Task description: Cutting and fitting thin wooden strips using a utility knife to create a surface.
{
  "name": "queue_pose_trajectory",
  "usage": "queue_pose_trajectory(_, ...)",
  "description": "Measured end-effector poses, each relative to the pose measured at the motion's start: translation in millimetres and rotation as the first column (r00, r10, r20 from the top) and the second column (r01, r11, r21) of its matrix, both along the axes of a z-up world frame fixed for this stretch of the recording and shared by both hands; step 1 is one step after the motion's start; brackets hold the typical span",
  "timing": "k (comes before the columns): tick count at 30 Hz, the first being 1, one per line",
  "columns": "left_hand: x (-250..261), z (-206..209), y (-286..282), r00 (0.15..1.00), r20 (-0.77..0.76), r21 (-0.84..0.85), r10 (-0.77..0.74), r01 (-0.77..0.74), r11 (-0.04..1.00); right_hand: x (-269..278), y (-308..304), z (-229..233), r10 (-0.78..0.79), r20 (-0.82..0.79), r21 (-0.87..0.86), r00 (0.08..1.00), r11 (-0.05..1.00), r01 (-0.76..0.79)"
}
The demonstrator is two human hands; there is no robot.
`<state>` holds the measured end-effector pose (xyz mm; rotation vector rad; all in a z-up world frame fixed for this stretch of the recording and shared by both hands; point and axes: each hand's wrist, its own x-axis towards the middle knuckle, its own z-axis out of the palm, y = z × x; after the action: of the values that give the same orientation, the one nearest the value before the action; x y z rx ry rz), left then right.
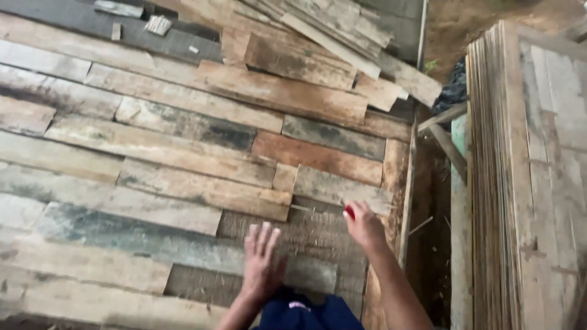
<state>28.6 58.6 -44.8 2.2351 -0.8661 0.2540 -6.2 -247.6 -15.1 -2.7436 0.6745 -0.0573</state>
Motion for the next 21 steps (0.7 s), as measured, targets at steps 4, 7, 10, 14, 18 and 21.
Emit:
queue_pose_trajectory(4, 22.2, 9.7, -38.1, 0.942, -0.226, -0.192, -0.248, 0.207, 0.959, 91.2, -22.0, 35.3, 0.019, 0.120, -0.024, 0.993, 1.000, -0.016)
queue_pose_trajectory(7, 43.5, 34.8, -60.9, 0.924, -0.194, -0.279, -0.330, 0.270, 0.921, 162.6, -43.4, 26.2, 0.057, 0.124, -0.095, 0.991, 0.994, -0.046)
queue_pose_trajectory(10, 66.4, 41.3, -78.3, 0.874, -0.162, -0.361, -0.457, 0.379, 0.852, 234.1, -58.6, 14.7, 0.194, 0.196, -0.128, 0.961, 0.977, -0.171)
queue_pose_trajectory(14, 78.5, 12.1, -93.7, 0.891, -0.194, -0.399, -0.410, 0.310, 0.863, 306.3, -52.2, 27.1, 0.122, -0.123, -0.179, 0.985, 0.973, -0.143)
queue_pose_trajectory(18, 88.7, -5.3, -96.5, 0.885, -0.235, -0.404, -0.402, 0.287, 0.869, 343.1, -42.3, 50.1, 0.162, -0.262, -0.281, 0.951, 0.930, -0.236)
queue_pose_trajectory(21, 90.6, -7.4, -97.0, 0.893, -0.254, -0.423, -0.372, 0.243, 0.873, 347.6, -49.2, 41.6, 0.275, -0.141, -0.392, 0.951, 0.867, -0.309)
